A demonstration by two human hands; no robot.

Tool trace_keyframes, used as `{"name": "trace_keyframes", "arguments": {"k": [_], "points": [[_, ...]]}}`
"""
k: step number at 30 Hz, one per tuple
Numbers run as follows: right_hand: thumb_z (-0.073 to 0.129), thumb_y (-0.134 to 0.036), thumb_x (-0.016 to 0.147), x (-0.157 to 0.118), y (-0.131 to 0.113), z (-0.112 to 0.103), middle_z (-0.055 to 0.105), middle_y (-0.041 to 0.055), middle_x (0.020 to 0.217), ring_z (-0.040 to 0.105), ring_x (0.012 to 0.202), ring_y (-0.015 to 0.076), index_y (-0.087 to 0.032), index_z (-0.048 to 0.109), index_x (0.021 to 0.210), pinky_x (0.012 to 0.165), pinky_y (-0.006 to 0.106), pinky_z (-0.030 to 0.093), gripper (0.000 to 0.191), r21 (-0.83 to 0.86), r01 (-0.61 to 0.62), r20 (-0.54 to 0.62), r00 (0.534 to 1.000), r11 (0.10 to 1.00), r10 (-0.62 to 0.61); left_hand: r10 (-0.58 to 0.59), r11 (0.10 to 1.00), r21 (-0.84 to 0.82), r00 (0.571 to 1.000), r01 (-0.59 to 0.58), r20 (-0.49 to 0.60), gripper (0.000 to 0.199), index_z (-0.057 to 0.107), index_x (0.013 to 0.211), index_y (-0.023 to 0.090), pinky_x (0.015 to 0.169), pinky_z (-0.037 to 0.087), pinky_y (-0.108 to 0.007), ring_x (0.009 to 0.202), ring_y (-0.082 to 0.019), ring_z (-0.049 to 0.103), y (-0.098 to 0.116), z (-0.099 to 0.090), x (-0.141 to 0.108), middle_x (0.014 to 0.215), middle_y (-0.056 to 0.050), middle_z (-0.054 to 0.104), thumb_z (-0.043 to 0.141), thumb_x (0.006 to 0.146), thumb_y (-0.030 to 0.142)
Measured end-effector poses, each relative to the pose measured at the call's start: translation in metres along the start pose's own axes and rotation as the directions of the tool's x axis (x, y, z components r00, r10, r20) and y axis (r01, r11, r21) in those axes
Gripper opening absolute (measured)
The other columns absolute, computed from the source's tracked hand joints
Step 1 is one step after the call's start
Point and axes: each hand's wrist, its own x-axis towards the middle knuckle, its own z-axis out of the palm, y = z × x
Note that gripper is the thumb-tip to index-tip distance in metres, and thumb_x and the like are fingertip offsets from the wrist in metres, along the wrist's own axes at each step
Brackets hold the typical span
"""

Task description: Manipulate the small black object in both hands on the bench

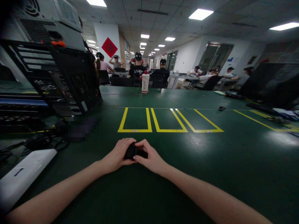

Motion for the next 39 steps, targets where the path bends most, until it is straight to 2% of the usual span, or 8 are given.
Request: {"name": "trace_keyframes", "arguments": {"k": [2, 7, 14, 19, 23, 30, 35, 39], "points": [[0.058, -0.017, 0.076, -0.0001, 0.0003, -0.0008, 0.047, 0.0014, 0.102, 0.051, 0.100, 0.0156, -0.022, 0.043, 0.102, 0.089, 0.034, 0.042, 0.030, -0.013, 0.025, -0.008, 1.000, 1.000, -0.025, -0.003, 1.000, 0.001, 1.000, 0.003, 0.023, 0.058, 0.029, 0.121, 0.021, 0.091, 0.034, -0.040, 0.106, -0.023, 0.042, 0.0004, -0.0011, 0.0002, 0.116, -0.007, 0.044, 0.061, 0.074, 0.034], [0.051, -0.022, 0.081, 0.0009, 0.0016, -0.0012, 0.050, 0.0015, 0.099, 0.053, 0.096, 0.0159, -0.023, 0.043, 0.100, 0.082, 0.034, 0.046, 0.020, 0.016, -0.055, -0.010, 0.998, 0.998, 0.056, 0.001, 1.000, -0.006, 1.000, -0.001, 0.029, 0.059, 0.028, 0.122, 0.023, 0.092, 0.034, -0.041, 0.107, -0.024, 0.042, 0.0001, -0.0009, 0.0006, 0.117, -0.007, 0.044, 0.061, 0.074, 0.036], [0.052, -0.021, 0.080, 0.0017, 0.0004, -0.0021, 0.049, 0.0039, 0.109, 0.050, 0.103, 0.0170, -0.022, 0.041, 0.110, 0.092, 0.038, 0.041, 0.032, -0.052, -0.076, -0.004, 0.997, 0.996, 0.076, -0.010, 1.000, -0.016, 0.999, 0.011, 0.041, 0.057, 0.029, 0.121, 0.023, 0.092, 0.034, -0.043, 0.107, -0.024, 0.042, -0.0002, 0.0008, 0.0018, 0.118, -0.008, 0.044, 0.060, 0.075, 0.035], [0.057, -0.018, 0.076, 0.0003, 0.0001, -0.0042, 0.049, 0.0021, 0.104, 0.051, 0.101, 0.0173, -0.023, 0.042, 0.104, 0.089, 0.037, 0.043, 0.032, -0.084, -0.030, 0.017, 0.999, 0.996, 0.031, -0.019, 1.000, -0.017, 0.998, 0.020, 0.056, 0.057, 0.027, 0.122, 0.024, 0.092, 0.033, -0.044, 0.108, -0.024, 0.042, 0.0012, -0.0022, 0.0014, 0.119, -0.008, 0.043, 0.059, 0.076, 0.035], [0.053, -0.022, 0.079, 0.0006, 0.0011, -0.0041, 0.049, 0.0020, 0.101, 0.053, 0.097, 0.0169, -0.023, 0.044, 0.101, 0.084, 0.036, 0.047, 0.023, -0.040, -0.043, 0.001, 0.999, 0.998, 0.043, -0.015, 1.000, -0.018, 0.999, 0.016, 0.049, 0.058, 0.027, 0.122, 0.024, 0.091, 0.034, -0.044, 0.107, -0.025, 0.042, 0.0017, -0.0027, 0.0017, 0.118, -0.008, 0.043, 0.060, 0.075, 0.036], [0.053, -0.019, 0.080, 0.0022, 0.0013, -0.0030, 0.050, 0.0040, 0.109, 0.050, 0.104, 0.0174, -0.024, 0.041, 0.110, 0.093, 0.038, 0.041, 0.033, -0.050, -0.062, -0.001, 0.998, 0.997, 0.062, -0.022, 1.000, -0.013, 0.999, 0.023, 0.045, 0.057, 0.029, 0.121, 0.024, 0.092, 0.033, -0.042, 0.107, -0.024, 0.042, 0.0000, 0.0004, 0.0029, 0.117, -0.007, 0.044, 0.061, 0.074, 0.036], [0.056, -0.018, 0.077, 0.0007, 0.0021, -0.0031, 0.050, 0.0031, 0.104, 0.051, 0.101, 0.0174, -0.022, 0.043, 0.105, 0.091, 0.038, 0.042, 0.031, -0.104, -0.015, 0.005, 1.000, 0.994, 0.016, -0.017, 1.000, 0.003, 1.000, 0.017, 0.014, 0.060, 0.028, 0.120, 0.023, 0.090, 0.033, -0.042, 0.105, -0.024, 0.043, -0.0043, 0.0064, 0.0026, 0.117, -0.007, 0.044, 0.063, 0.073, 0.035], [0.051, -0.020, 0.081, 0.0009, 0.0038, -0.0032, 0.051, 0.0026, 0.100, 0.053, 0.096, 0.0168, -0.023, 0.046, 0.101, 0.085, 0.037, 0.045, 0.021, -0.096, -0.016, -0.020, 1.000, 0.995, 0.014, -0.016, 1.000, 0.005, 1.000, 0.016, 0.016, 0.062, 0.027, 0.121, 0.024, 0.090, 0.033, -0.042, 0.106, -0.025, 0.042, -0.0048, 0.0065, 0.0019, 0.118, -0.007, 0.043, 0.063, 0.073, 0.037]]}}
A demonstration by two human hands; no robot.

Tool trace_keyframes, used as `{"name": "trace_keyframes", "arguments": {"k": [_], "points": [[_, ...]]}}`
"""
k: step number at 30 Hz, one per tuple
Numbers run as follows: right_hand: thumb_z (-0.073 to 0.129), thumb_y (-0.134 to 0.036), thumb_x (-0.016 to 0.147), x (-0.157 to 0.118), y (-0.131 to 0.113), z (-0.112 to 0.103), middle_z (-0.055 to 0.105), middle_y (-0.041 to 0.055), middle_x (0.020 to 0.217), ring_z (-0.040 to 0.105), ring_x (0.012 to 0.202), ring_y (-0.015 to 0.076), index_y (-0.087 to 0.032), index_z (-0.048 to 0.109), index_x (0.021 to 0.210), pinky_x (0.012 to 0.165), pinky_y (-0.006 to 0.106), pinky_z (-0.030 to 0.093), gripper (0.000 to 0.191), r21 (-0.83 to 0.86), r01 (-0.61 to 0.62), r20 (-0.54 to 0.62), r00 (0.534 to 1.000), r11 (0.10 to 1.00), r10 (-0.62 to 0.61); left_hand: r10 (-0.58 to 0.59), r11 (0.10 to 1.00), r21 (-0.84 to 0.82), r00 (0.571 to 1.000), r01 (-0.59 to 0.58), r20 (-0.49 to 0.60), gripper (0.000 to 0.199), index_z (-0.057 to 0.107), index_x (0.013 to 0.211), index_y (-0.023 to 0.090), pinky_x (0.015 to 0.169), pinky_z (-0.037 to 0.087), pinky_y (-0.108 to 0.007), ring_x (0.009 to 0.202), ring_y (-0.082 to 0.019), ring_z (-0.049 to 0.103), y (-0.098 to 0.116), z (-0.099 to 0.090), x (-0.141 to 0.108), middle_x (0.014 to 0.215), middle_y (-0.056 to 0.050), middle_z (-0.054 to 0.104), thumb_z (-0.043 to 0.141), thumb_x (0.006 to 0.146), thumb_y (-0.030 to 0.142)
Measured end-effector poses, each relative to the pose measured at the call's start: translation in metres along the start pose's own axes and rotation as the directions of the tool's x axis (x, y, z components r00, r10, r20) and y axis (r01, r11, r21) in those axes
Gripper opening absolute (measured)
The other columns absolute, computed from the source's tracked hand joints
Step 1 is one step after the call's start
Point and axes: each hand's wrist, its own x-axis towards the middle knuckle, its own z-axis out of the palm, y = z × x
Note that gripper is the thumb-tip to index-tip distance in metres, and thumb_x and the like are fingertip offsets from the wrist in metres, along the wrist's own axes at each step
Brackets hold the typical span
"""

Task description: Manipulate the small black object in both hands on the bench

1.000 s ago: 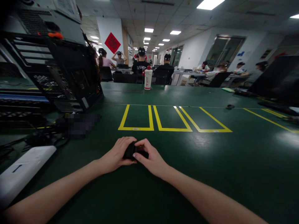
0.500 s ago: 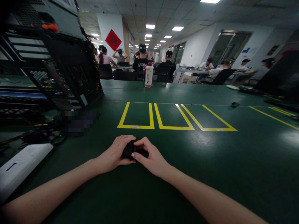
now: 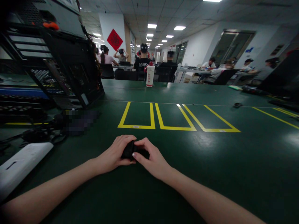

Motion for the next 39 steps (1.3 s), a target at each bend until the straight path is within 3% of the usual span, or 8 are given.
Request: {"name": "trace_keyframes", "arguments": {"k": [7, 17, 20, 26, 33, 39], "points": [[0.052, -0.020, 0.080, 0.0010, -0.0005, -0.0012, 0.050, 0.0041, 0.109, 0.050, 0.103, 0.0180, -0.024, 0.042, 0.111, 0.092, 0.040, 0.041, 0.032, 0.038, -0.043, 0.002, 0.999, 0.998, 0.043, -0.004, 1.000, -0.025, 1.000, 0.004, 0.024, 0.059, 0.027, 0.122, 0.025, 0.091, 0.033, -0.044, 0.108, -0.026, 0.041, 0.0023, -0.0035, -0.0002, 0.120, -0.008, 0.042, 0.061, 0.074, 0.037], [0.053, -0.024, 0.080, -0.0001, -0.0031, -0.0014, 0.051, 0.0025, 0.099, 0.053, 0.094, 0.0169, -0.023, 0.045, 0.101, 0.082, 0.035, 0.046, 0.023, 0.017, -0.024, 0.044, 0.999, 1.000, 0.023, 0.005, 1.000, -0.010, 1.000, -0.005, 0.009, 0.060, 0.027, 0.121, 0.024, 0.091, 0.033, -0.042, 0.108, -0.025, 0.042, 0.0026, -0.0037, -0.0009, 0.120, -0.007, 0.043, 0.062, 0.073, 0.034], [0.049, -0.023, 0.082, 0.0008, -0.0012, 0.0000, 0.052, 0.0022, 0.098, 0.054, 0.093, 0.0163, -0.023, 0.044, 0.101, 0.084, 0.036, 0.046, 0.019, 0.030, -0.032, 0.020, 0.999, 0.999, 0.031, 0.002, 1.000, 0.000, 1.000, -0.002, 0.019, 0.061, 0.027, 0.122, 0.024, 0.091, 0.034, -0.042, 0.108, -0.025, 0.043, 0.0034, -0.0050, -0.0006, 0.120, -0.007, 0.043, 0.062, 0.073, 0.037], [0.050, -0.021, 0.082, 0.0010, -0.0033, 0.0003, 0.050, 0.0058, 0.108, 0.050, 0.102, 0.0187, -0.022, 0.041, 0.111, 0.091, 0.040, 0.042, 0.031, 0.000, -0.043, 0.016, 0.999, 0.999, 0.043, 0.005, 1.000, -0.012, 1.000, -0.005, -0.004, 0.060, 0.028, 0.120, 0.025, 0.090, 0.033, -0.045, 0.108, -0.026, 0.043, 0.0015, -0.0015, -0.0005, 0.119, -0.008, 0.043, 0.062, 0.072, 0.037], [0.055, -0.019, 0.077, -0.0008, -0.0001, -0.0008, 0.049, 0.0029, 0.103, 0.051, 0.099, 0.0183, -0.024, 0.045, 0.102, 0.087, 0.038, 0.044, 0.027, -0.033, 0.018, 0.008, 1.000, 0.999, -0.018, 0.005, 1.000, -0.015, 1.000, -0.006, -0.007, 0.060, 0.029, 0.121, 0.023, 0.091, 0.034, -0.042, 0.107, -0.024, 0.043, 0.0023, -0.0028, -0.0004, 0.118, -0.007, 0.044, 0.063, 0.072, 0.035], [0.051, -0.021, 0.081, -0.0001, 0.0008, 0.0010, 0.051, 0.0029, 0.103, 0.052, 0.098, 0.0176, -0.025, 0.045, 0.104, 0.086, 0.037, 0.045, 0.024, 0.004, -0.010, -0.004, 1.000, 1.000, 0.010, 0.002, 1.000, -0.017, 1.000, -0.002, 0.001, 0.061, 0.028, 0.121, 0.024, 0.091, 0.034, -0.043, 0.107, -0.025, 0.042, 0.0014, -0.0027, -0.0007, 0.119, -0.007, 0.043, 0.063, 0.072, 0.037]]}}
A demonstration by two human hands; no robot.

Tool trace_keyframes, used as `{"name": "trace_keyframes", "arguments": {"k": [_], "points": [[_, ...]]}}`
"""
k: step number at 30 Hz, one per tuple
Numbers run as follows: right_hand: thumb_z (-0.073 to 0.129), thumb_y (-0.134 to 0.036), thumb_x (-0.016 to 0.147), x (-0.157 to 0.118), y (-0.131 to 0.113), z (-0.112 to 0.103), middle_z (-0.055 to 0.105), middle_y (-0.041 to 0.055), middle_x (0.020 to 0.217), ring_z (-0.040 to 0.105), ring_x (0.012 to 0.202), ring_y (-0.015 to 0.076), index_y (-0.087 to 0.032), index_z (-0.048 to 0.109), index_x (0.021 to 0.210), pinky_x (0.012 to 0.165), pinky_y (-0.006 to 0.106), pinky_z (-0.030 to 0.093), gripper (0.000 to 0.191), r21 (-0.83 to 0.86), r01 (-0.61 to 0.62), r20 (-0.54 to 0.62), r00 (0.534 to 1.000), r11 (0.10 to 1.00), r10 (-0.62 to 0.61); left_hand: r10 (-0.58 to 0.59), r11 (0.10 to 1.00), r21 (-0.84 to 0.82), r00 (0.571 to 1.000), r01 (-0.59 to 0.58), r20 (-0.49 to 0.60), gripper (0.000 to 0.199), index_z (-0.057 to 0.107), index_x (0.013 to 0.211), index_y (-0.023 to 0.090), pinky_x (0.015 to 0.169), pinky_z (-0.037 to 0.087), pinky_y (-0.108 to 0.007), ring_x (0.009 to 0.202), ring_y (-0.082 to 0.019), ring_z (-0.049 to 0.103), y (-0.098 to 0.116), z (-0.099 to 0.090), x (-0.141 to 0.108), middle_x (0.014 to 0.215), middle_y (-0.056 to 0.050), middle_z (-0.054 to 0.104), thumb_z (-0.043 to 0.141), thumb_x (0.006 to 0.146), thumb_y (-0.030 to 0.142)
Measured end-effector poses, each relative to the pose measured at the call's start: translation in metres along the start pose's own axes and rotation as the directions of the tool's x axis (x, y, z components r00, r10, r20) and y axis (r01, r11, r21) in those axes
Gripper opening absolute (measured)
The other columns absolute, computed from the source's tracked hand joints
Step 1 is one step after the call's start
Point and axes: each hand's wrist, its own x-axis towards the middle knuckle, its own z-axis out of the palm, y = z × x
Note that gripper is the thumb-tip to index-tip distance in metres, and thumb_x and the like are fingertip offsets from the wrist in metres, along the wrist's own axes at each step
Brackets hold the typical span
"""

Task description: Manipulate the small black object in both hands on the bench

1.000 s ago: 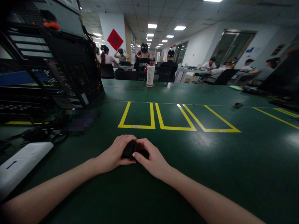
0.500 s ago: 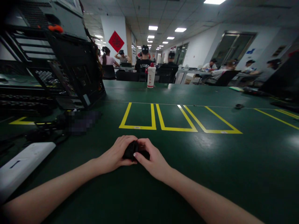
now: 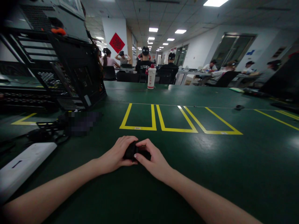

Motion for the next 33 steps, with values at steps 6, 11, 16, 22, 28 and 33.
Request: {"name": "trace_keyframes", "arguments": {"k": [6, 11, 16, 22, 28, 33], "points": [[0.052, -0.020, 0.080, 0.0005, -0.0032, -0.0015, 0.050, 0.0045, 0.107, 0.051, 0.101, 0.0186, -0.024, 0.043, 0.109, 0.090, 0.039, 0.042, 0.031, -0.055, -0.002, 0.000, 1.000, 0.998, 0.002, -0.001, 1.000, -0.001, 1.000, 0.001, -0.003, 0.061, 0.029, 0.121, 0.023, 0.092, 0.034, -0.041, 0.107, -0.024, 0.042, -0.0006, 0.0006, -0.0003, 0.119, -0.007, 0.043, 0.063, 0.072, 0.036], [0.055, -0.016, 0.076, -0.0014, 0.0008, -0.0024, 0.047, 0.0043, 0.109, 0.047, 0.103, 0.0198, -0.024, 0.045, 0.104, 0.090, 0.040, 0.042, 0.031, -0.152, 0.089, -0.022, 0.995, 0.984, -0.093, 0.001, 1.000, -0.004, 1.000, -0.001, -0.002, 0.061, 0.028, 0.121, 0.024, 0.091, 0.034, -0.042, 0.107, -0.024, 0.042, 0.0005, -0.0001, -0.0002, 0.118, -0.007, 0.043, 0.063, 0.073, 0.036], [0.052, -0.019, 0.080, -0.0003, 0.0029, -0.0002, 0.049, 0.0032, 0.104, 0.050, 0.099, 0.0177, -0.023, 0.046, 0.101, 0.087, 0.037, 0.044, 0.022, -0.130, 0.076, -0.042, 0.996, 0.989, -0.082, 0.000, 1.000, 0.006, 1.000, 0.000, -0.003, 0.062, 0.029, 0.121, 0.022, 0.091, 0.034, -0.040, 0.106, -0.023, 0.042, 0.0016, -0.0008, 0.0004, 0.117, -0.007, 0.043, 0.064, 0.072, 0.036], [0.051, -0.020, 0.081, -0.0007, -0.0029, 0.0003, 0.048, 0.0038, 0.109, 0.050, 0.102, 0.0171, -0.024, 0.040, 0.112, 0.090, 0.037, 0.043, 0.033, -0.118, 0.008, -0.022, 1.000, 0.993, -0.011, -0.011, 1.000, -0.003, 1.000, 0.011, 0.005, 0.059, 0.030, 0.120, 0.022, 0.091, 0.034, -0.039, 0.106, -0.022, 0.042, 0.0024, -0.0021, 0.0001, 0.117, -0.006, 0.044, 0.063, 0.072, 0.036], [0.055, -0.014, 0.075, -0.0033, -0.0020, -0.0015, 0.047, 0.0040, 0.108, 0.049, 0.101, 0.0187, -0.023, 0.044, 0.106, 0.089, 0.039, 0.042, 0.034, -0.194, 0.087, -0.025, 0.995, 0.977, -0.094, 0.000, 1.000, -0.006, 1.000, 0.000, 0.001, 0.059, 0.029, 0.121, 0.022, 0.091, 0.033, -0.039, 0.106, -0.023, 0.042, 0.0010, -0.0006, -0.0003, 0.117, -0.007, 0.043, 0.062, 0.073, 0.035], [0.051, -0.019, 0.080, -0.0014, -0.0009, -0.0014, 0.050, 0.0027, 0.103, 0.051, 0.096, 0.0173, -0.024, 0.046, 0.102, 0.085, 0.037, 0.045, 0.024, -0.174, 0.060, -0.035, 0.997, 0.983, -0.067, -0.017, 1.000, -0.006, 0.999, 0.018, 0.031, 0.059, 0.029, 0.121, 0.022, 0.092, 0.033, -0.040, 0.107, -0.023, 0.042, 0.0050, -0.0059, 0.0005, 0.118, -0.007, 0.043, 0.062, 0.074, 0.036]]}}
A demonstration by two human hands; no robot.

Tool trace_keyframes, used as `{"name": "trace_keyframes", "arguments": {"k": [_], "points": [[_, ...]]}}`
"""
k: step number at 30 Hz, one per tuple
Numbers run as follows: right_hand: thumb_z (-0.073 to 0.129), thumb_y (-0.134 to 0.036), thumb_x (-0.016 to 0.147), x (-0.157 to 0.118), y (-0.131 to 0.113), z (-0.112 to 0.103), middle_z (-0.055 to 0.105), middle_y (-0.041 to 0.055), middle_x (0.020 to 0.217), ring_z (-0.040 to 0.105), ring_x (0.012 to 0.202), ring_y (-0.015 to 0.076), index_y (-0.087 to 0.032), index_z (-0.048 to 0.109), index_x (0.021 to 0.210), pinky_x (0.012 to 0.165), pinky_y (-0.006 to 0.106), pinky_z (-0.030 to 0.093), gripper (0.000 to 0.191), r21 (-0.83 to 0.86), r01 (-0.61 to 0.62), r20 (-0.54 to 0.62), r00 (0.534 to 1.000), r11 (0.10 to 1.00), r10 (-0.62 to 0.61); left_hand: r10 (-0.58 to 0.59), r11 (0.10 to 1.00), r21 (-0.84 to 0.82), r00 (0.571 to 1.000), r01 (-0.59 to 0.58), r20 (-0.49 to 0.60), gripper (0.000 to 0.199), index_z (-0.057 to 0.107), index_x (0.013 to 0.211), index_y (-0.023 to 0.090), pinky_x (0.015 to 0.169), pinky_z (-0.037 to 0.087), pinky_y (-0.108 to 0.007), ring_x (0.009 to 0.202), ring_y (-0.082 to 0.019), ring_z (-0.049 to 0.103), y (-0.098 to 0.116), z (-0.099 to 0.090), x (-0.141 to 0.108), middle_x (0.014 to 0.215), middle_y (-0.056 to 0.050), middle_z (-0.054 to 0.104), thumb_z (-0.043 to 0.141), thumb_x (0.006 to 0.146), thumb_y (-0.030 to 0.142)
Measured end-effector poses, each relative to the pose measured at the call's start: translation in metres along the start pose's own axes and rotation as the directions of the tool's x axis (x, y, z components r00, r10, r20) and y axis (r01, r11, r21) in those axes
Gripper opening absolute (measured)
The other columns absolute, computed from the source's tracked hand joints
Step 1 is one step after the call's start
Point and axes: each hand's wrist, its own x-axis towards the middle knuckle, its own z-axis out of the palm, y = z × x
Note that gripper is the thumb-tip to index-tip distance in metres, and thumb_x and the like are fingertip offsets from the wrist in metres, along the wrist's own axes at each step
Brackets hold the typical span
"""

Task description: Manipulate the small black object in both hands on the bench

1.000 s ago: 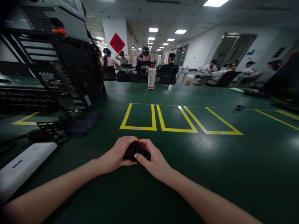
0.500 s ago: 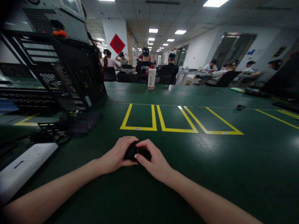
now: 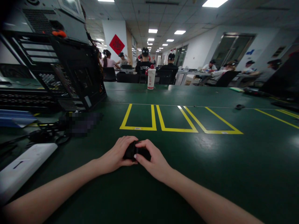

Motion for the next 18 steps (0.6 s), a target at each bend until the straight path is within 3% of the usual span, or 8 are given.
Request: {"name": "trace_keyframes", "arguments": {"k": [6, 11, 18], "points": [[0.051, -0.017, 0.080, 0.002, -0.004, 0.000, 0.048, 0.0040, 0.110, 0.050, 0.103, 0.0169, -0.024, 0.040, 0.112, 0.092, 0.037, 0.042, 0.035, 0.047, -0.035, 0.019, 0.999, 0.998, 0.034, 0.001, 1.000, -0.014, 1.000, 0.000, 0.017, 0.057, 0.030, 0.121, 0.023, 0.091, 0.034, -0.040, 0.107, -0.023, 0.042, 0.002, -0.003, 0.000, 0.118, -0.007, 0.044, 0.061, 0.075, 0.035], [0.053, -0.018, 0.078, 0.000, -0.003, 0.000, 0.050, 0.0037, 0.104, 0.052, 0.098, 0.0176, -0.022, 0.043, 0.106, 0.087, 0.038, 0.045, 0.030, 0.046, -0.028, 0.051, 0.998, 0.999, 0.025, 0.014, 1.000, 0.001, 0.999, -0.014, -0.037, 0.059, 0.030, 0.120, 0.023, 0.090, 0.034, -0.042, 0.105, -0.024, 0.043, -0.004, 0.006, 0.000, 0.117, -0.007, 0.044, 0.063, 0.072, 0.036], [0.051, -0.019, 0.080, 0.000, -0.002, 0.000, 0.050, 0.0027, 0.103, 0.052, 0.098, 0.0169, -0.023, 0.046, 0.102, 0.086, 0.037, 0.045, 0.023, 0.028, -0.011, 0.011, 1.000, 1.000, 0.011, 0.005, 1.000, 0.002, 1.000, -0.005, -0.016, 0.060, 0.029, 0.121, 0.023, 0.092, 0.034, -0.040, 0.107, -0.023, 0.042, -0.003, 0.004, 0.000, 0.118, -0.006, 0.043, 0.062, 0.073, 0.037]]}}
